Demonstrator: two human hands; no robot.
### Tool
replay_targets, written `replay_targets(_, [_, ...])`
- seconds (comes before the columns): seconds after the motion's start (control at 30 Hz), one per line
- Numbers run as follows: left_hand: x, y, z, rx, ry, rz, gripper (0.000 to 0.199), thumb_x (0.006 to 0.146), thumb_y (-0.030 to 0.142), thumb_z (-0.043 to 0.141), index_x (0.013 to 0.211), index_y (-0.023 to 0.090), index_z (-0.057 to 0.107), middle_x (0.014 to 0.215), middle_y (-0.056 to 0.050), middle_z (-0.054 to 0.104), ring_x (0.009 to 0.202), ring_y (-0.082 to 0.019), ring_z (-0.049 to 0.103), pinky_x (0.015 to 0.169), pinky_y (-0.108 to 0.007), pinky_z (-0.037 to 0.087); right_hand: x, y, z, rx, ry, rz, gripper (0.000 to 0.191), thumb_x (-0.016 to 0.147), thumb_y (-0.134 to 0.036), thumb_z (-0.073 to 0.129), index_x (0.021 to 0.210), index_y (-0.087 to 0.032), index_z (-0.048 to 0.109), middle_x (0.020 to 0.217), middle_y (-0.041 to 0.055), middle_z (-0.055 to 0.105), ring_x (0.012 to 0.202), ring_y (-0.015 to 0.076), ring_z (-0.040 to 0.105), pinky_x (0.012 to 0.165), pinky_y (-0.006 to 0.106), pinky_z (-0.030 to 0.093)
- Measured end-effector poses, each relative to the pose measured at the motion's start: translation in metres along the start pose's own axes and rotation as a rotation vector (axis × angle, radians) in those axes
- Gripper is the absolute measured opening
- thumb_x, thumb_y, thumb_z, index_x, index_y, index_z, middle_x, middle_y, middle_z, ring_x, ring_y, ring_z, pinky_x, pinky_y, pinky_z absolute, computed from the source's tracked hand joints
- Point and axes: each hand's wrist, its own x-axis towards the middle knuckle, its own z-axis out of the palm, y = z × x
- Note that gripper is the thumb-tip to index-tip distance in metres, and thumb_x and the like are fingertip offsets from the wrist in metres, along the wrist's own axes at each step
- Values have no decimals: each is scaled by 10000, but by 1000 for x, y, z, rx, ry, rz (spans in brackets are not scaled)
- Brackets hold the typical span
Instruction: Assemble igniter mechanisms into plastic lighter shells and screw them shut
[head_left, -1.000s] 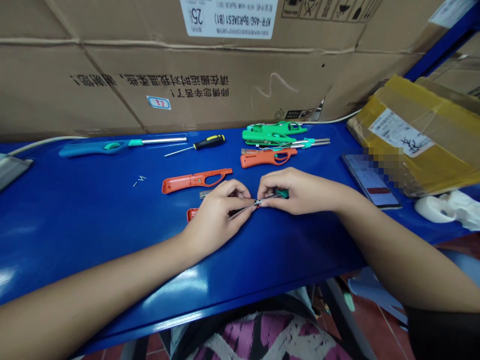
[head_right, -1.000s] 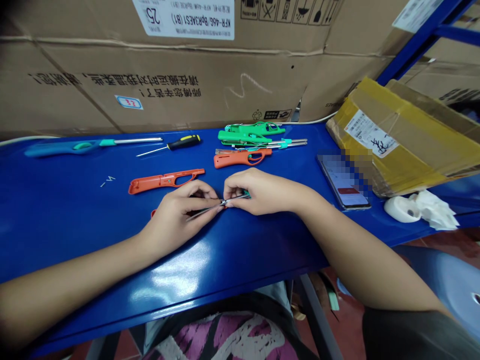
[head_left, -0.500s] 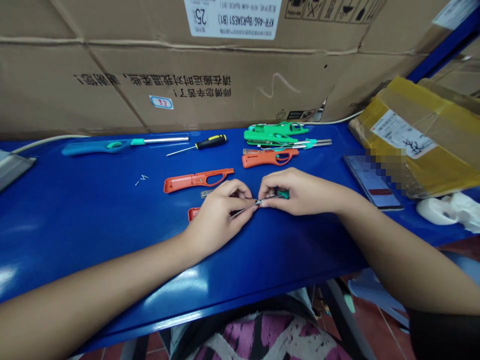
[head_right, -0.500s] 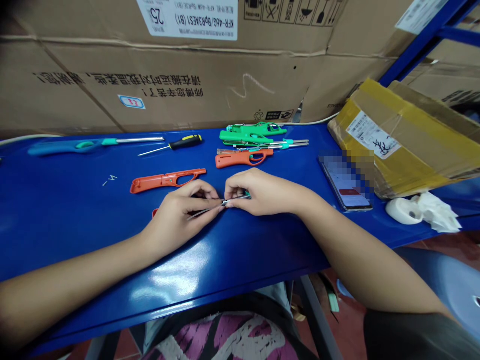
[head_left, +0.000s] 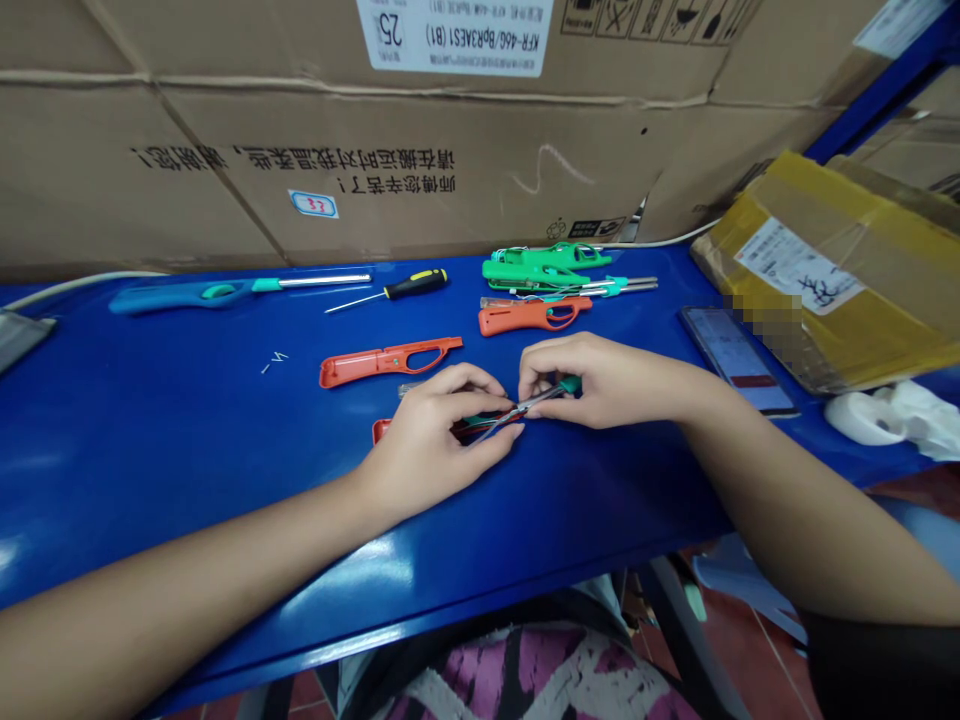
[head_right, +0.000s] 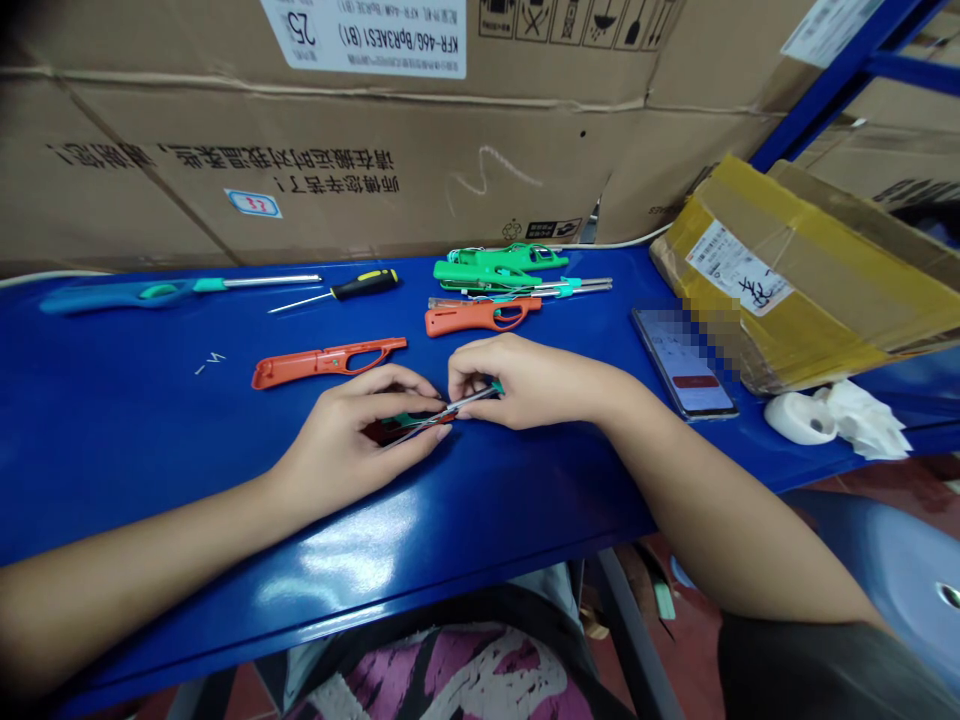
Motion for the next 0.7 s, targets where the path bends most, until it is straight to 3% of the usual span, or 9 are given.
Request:
replay_targets(0.3, [5, 5, -8, -167, 13, -87, 248, 981, 269, 565, 944, 190, 797, 1000, -77, 728, 929, -184, 700, 855, -322, 563, -2, 1, -2, -10, -27, -9, 49, 878, -156, 678, 892, -167, 633, 893, 18, 666, 817, 138, 607, 740, 255, 462])
replay_targets(0.47, [6, -2, -4, -97, 27, -82, 101, 886, 223, 713, 913, 212, 810, 963, -58, 734, 884, -175, 697, 827, -309, 569, -1, 1, 0, -18, -23, -11, 44, 884, -160, 671, 890, -170, 628, 895, 22, 664, 826, 142, 608, 745, 258, 464])
replay_targets(0.7, [6, -7, -3, -116, 12, -36, 89, 853, 214, 765, 913, 245, 822, 940, -41, 739, 873, -168, 711, 807, -295, 588, -1, 1, -1, 7, -32, -32, 37, 885, -153, 667, 908, -170, 643, 917, 28, 673, 839, 145, 617, 756, 267, 470])
